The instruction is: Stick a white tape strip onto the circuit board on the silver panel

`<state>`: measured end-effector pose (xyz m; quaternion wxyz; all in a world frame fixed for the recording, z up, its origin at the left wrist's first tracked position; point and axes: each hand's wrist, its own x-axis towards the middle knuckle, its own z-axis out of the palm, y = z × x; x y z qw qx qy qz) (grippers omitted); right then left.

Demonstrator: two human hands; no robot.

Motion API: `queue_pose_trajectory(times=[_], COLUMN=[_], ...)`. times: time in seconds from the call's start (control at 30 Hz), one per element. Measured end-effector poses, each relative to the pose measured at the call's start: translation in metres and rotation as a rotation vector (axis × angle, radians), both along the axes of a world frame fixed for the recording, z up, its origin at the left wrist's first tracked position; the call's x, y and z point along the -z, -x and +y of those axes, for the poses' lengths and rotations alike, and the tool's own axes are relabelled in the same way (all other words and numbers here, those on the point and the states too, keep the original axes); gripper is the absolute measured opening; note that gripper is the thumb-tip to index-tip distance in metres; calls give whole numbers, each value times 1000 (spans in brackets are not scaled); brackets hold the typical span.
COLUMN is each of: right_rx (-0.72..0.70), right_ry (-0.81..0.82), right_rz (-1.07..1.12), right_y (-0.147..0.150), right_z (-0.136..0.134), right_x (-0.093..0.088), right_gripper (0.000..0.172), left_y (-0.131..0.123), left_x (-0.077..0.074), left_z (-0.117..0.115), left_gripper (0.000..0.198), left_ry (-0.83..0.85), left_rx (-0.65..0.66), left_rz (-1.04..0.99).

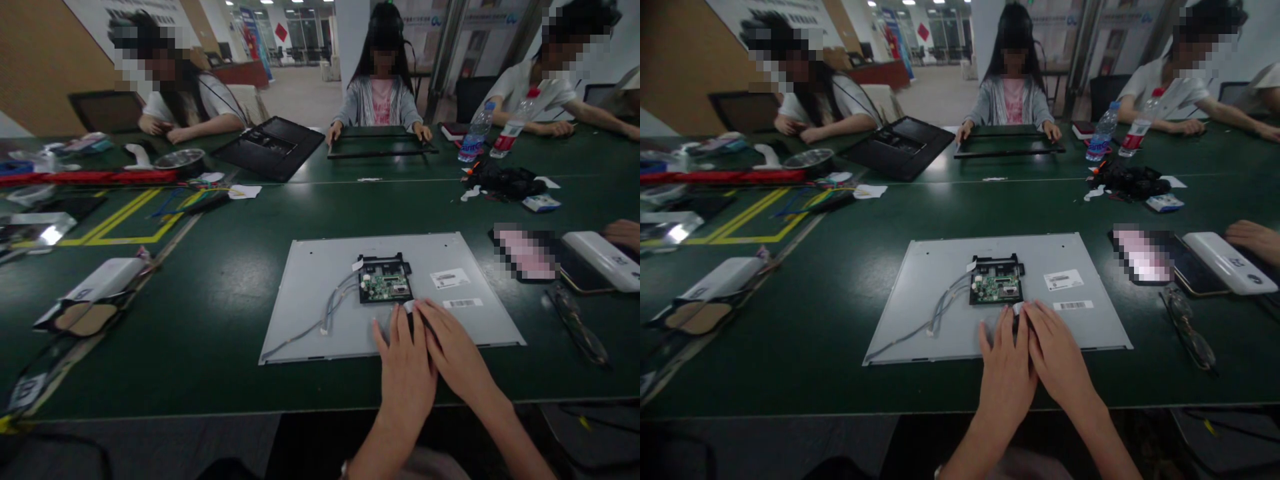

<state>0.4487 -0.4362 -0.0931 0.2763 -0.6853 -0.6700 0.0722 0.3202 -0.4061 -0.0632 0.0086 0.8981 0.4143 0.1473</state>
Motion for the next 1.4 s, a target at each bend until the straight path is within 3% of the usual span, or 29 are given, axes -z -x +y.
queue_pose_trajectory(times=[0.33,0.53,0.7,0.83,1.0,1.1,1.2,1.4], right_rx=[51,378,453,458,461,450,421,318], right_ry=[-12,-100,27,59,8,-30,-32,-17], right_rz=[117,155,335,492,571,593,604,642], right_y=[-7,-75,-118,-115,-110,-106,-96,-64], right_z=[-1,-19,-31,-32,-29,-25,-20,-10], right_x=[-14,-20,-7,-3,-2,-1,-4,-12], right_gripper=[43,40,48,51,51,52,51,45], left_y=[1,0,2,-5,-30,-43,-49,-47], left_x=[1,-3,-5,-9,-19,-21,-18,-11], left_z=[-1,-3,-1,-4,-19,-26,-28,-22], left_gripper=[59,59,59,60,58,60,62,66], left_ry=[1,-10,-15,-37,-12,10,27,82], left_rx=[-46,-70,-63,-5,226,297,304,200], left_rz=[-52,-42,-29,-21,-21,-33,-52,-70])
